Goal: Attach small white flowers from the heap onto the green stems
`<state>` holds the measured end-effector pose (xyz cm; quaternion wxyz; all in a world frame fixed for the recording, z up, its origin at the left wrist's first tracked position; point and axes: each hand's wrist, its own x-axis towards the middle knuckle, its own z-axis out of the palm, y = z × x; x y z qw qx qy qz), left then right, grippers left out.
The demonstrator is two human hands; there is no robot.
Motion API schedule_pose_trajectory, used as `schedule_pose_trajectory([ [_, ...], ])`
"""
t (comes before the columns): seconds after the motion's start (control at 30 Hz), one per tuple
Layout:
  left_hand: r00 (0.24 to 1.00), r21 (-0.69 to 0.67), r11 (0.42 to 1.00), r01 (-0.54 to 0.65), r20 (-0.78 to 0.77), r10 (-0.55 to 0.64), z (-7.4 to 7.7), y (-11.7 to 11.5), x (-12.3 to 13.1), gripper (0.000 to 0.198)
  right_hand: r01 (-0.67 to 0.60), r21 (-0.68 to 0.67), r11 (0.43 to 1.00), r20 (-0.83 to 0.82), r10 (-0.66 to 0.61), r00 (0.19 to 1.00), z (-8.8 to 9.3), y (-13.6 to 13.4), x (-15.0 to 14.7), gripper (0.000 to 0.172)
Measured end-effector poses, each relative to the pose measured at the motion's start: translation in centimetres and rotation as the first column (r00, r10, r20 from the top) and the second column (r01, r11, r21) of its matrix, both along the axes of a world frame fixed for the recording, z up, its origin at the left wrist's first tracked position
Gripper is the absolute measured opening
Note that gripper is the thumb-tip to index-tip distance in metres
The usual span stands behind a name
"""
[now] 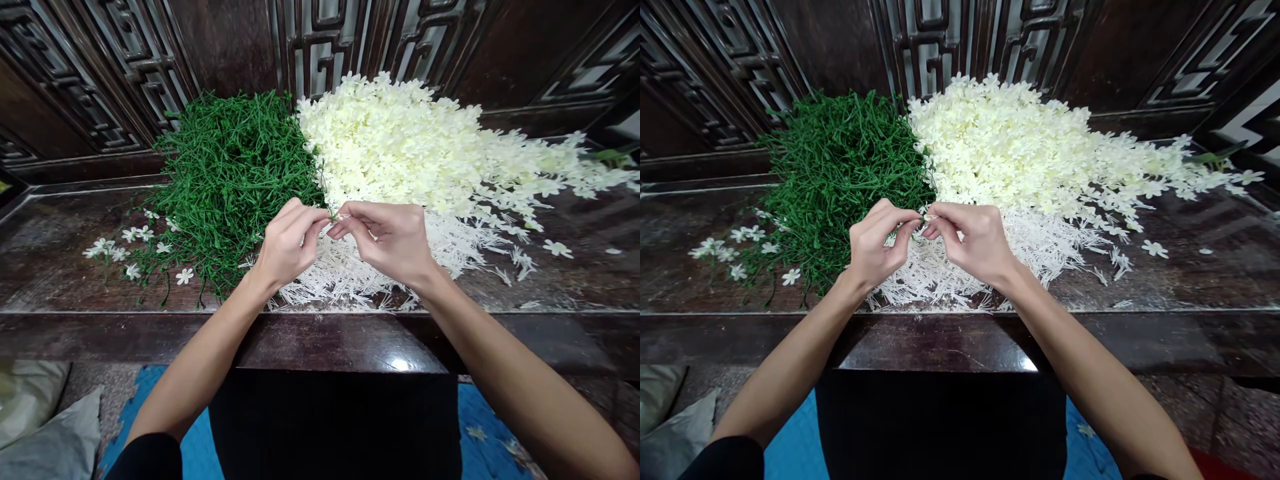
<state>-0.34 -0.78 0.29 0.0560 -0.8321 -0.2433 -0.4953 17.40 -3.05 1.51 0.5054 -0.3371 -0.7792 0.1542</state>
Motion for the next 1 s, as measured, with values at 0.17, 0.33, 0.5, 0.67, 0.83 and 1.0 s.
schedule_pose_trajectory([
  [0.17, 0.999, 0.07, 0.997, 0.02, -0.035, -0.018, -0.1, 0.1, -0.1, 0.011, -0.057, -0.069, 0.996, -0.054, 0.053, 0.997, 0.0, 0.0, -0.1, 0.027],
  [0.33, 0.998, 0.115, 0.993, 0.032, -0.063, -0.025, -0.2, 0.3, -0.1, 0.015, -0.086, -0.111, 0.99, -0.085, 0.077, 0.993, 0.0, 0.0, -0.1, 0.027],
  [0.5, 0.997, 0.148, 0.988, 0.036, -0.078, -0.024, -0.3, 0.2, 0.0, 0.015, -0.101, -0.134, 0.986, -0.123, 0.085, 0.989, 0.2, -0.2, 0.0, 0.028],
  [0.67, 0.992, 0.174, 0.985, 0.011, -0.129, 0.012, -0.3, 0.0, 0.0, 0.017, -0.107, -0.231, 0.967, -0.164, 0.07, 0.984, 0.2, -0.3, -0.2, 0.025],
  [0.83, 0.999, 0.088, 0.996, 0.018, -0.03, -0.015, 0.7, -0.2, -0.1, 0.013, -0.229, -0.364, 0.903, -0.331, 0.104, 0.938, 0.5, 0.0, -0.4, 0.01],
  [1.0, 0.994, -0.081, 0.996, 0.033, 0.106, -0.024, 1.1, -0.4, 0.1, 0.006, -0.263, -0.341, 0.903, -0.431, 0.099, 0.897, 0.6, 0.4, -0.2, 0.008],
])
